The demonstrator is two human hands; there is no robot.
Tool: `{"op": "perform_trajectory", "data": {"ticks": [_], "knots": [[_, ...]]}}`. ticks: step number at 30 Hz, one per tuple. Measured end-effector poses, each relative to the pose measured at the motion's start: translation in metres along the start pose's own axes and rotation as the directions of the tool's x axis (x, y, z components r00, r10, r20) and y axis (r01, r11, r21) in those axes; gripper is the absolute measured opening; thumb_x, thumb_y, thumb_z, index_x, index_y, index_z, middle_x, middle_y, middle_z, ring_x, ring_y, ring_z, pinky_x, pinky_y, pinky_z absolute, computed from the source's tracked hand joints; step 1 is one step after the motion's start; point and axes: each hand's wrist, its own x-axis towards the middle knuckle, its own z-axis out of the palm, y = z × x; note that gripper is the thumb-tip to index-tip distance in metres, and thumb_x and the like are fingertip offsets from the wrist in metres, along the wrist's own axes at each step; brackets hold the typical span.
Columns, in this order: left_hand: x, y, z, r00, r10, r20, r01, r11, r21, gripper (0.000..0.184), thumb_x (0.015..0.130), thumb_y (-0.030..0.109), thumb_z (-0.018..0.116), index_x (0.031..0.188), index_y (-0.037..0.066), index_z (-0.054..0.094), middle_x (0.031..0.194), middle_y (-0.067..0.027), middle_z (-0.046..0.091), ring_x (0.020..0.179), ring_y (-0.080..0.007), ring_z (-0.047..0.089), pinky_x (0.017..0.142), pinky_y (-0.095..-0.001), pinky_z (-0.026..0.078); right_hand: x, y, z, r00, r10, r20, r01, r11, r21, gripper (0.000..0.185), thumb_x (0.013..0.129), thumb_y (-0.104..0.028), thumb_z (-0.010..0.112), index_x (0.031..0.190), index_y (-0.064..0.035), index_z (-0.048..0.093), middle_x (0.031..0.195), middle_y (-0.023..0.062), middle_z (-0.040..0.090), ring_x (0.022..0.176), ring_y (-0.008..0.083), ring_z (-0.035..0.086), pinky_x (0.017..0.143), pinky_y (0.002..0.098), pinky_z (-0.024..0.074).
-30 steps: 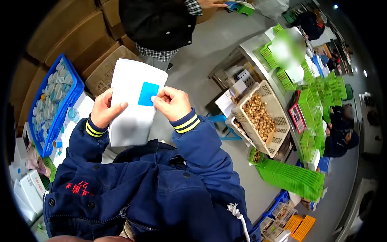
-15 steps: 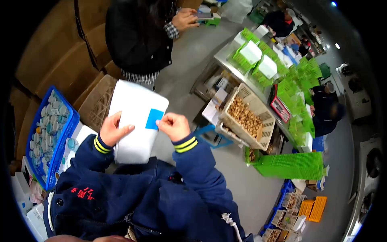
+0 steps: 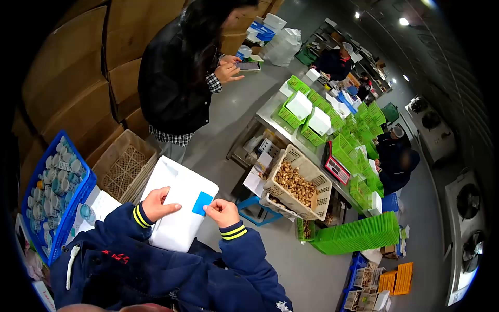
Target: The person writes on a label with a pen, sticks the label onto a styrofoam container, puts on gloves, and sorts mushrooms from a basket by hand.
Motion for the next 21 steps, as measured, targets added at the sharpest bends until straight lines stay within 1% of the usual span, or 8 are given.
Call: {"op": "perform_trajectory", "data": {"ticks": [5, 8, 10, 14, 16, 17, 19, 21], "knots": [[0.006, 0.002, 0.008, 0.997, 0.003, 0.072, -0.002, 1.000, -0.013, 0.024, 0.082, 0.012, 0.065, 0.099, -0.004, 0.056, 0.087, -0.0041, 0.062, 0.078, -0.0072, 0.055, 0.070, -0.0231, 0.046, -0.008, 0.012, -0.007, 0.997, 0.042, -0.059, -0.041, 0.999, 0.011, 0.019, 0.078, -0.012, 0.070, 0.068, -0.0005, 0.059, 0.058, -0.0063, 0.047, 0.055, 0.0027, 0.036, 0.050, 0.0199, 0.0301], [0.013, -0.008, 0.009, 0.995, 0.030, 0.092, -0.027, 0.999, -0.032, 0.025, 0.082, 0.011, 0.064, 0.100, -0.004, 0.056, 0.088, -0.0045, 0.062, 0.079, -0.0077, 0.056, 0.071, -0.0234, 0.046, -0.009, 0.017, -0.009, 0.994, 0.055, -0.089, -0.051, 0.998, 0.045, 0.024, 0.076, -0.013, 0.073, 0.064, -0.0018, 0.055, 0.055, -0.0067, 0.045, 0.052, 0.0020, 0.036, 0.047, 0.0194, 0.0301], [0.014, -0.004, 0.010, 0.996, 0.023, 0.088, -0.018, 0.998, -0.062, 0.026, 0.082, 0.011, 0.064, 0.101, -0.005, 0.056, 0.090, -0.0053, 0.062, 0.081, -0.0085, 0.056, 0.073, -0.0238, 0.047, -0.010, 0.019, -0.011, 0.986, 0.069, -0.150, -0.067, 0.998, 0.016, 0.027, 0.074, -0.016, 0.075, 0.063, -0.0037, 0.053, 0.055, -0.0062, 0.046, 0.052, 0.0021, 0.037, 0.048, 0.0192, 0.0304], [0.016, -0.007, 0.006, 0.995, 0.007, 0.100, -0.003, 0.999, -0.048, 0.026, 0.082, 0.011, 0.064, 0.101, -0.005, 0.056, 0.091, -0.0057, 0.062, 0.083, -0.0091, 0.057, 0.074, -0.0243, 0.047, -0.007, 0.027, -0.012, 0.986, 0.088, -0.139, -0.081, 0.995, 0.053, 0.030, 0.072, -0.018, 0.077, 0.063, -0.0049, 0.052, 0.056, -0.0052, 0.047, 0.052, 0.0023, 0.038, 0.048, 0.0192, 0.0310], [0.017, -0.008, 0.002, 0.994, 0.002, 0.111, 0.005, 0.998, -0.061, 0.030, 0.082, 0.010, 0.064, 0.106, -0.005, 0.055, 0.094, -0.0071, 0.063, 0.085, -0.0100, 0.057, 0.077, -0.0247, 0.047, -0.005, 0.028, -0.010, 0.986, 0.101, -0.136, -0.084, 0.989, 0.125, 0.029, 0.072, -0.018, 0.078, 0.064, -0.0045, 0.053, 0.057, -0.0044, 0.048, 0.053, 0.0028, 0.039, 0.048, 0.0194, 0.0321], [0.017, -0.009, 0.001, 0.993, -0.010, 0.115, 0.017, 0.998, -0.060, 0.030, 0.082, 0.010, 0.064, 0.106, -0.005, 0.055, 0.094, -0.0071, 0.063, 0.085, -0.0100, 0.057, 0.077, -0.0247, 0.047, -0.004, 0.030, -0.009, 0.987, 0.078, -0.143, -0.066, 0.994, 0.088, 0.028, 0.074, -0.019, 0.077, 0.065, -0.0039, 0.054, 0.058, -0.0044, 0.049, 0.054, 0.0030, 0.040, 0.049, 0.0202, 0.0336], [0.018, -0.013, -0.001, 0.996, 0.070, 0.048, -0.067, 0.996, -0.062, 0.036, 0.081, 0.010, 0.065, 0.112, -0.006, 0.053, 0.098, -0.0082, 0.063, 0.089, -0.0110, 0.057, 0.080, -0.0255, 0.046, 0.001, 0.035, -0.006, 0.985, -0.034, -0.172, 0.030, 0.999, -0.029, 0.027, 0.075, -0.021, 0.075, 0.067, -0.0028, 0.056, 0.059, -0.0049, 0.049, 0.055, 0.0030, 0.040, 0.050, 0.0210, 0.0346], [0.019, -0.013, -0.007, 1.000, 0.022, 0.020, -0.022, 1.000, 0.004, 0.037, 0.082, 0.010, 0.064, 0.114, -0.006, 0.053, 0.099, -0.0076, 0.062, 0.090, -0.0117, 0.058, 0.081, -0.0259, 0.046, 0.001, 0.030, -0.002, 0.974, -0.119, -0.190, 0.112, 0.993, -0.048, 0.025, 0.080, -0.021, 0.070, 0.068, -0.0032, 0.057, 0.058, -0.0046, 0.050, 0.055, 0.0037, 0.041, 0.051, 0.0201, 0.0339]]}}
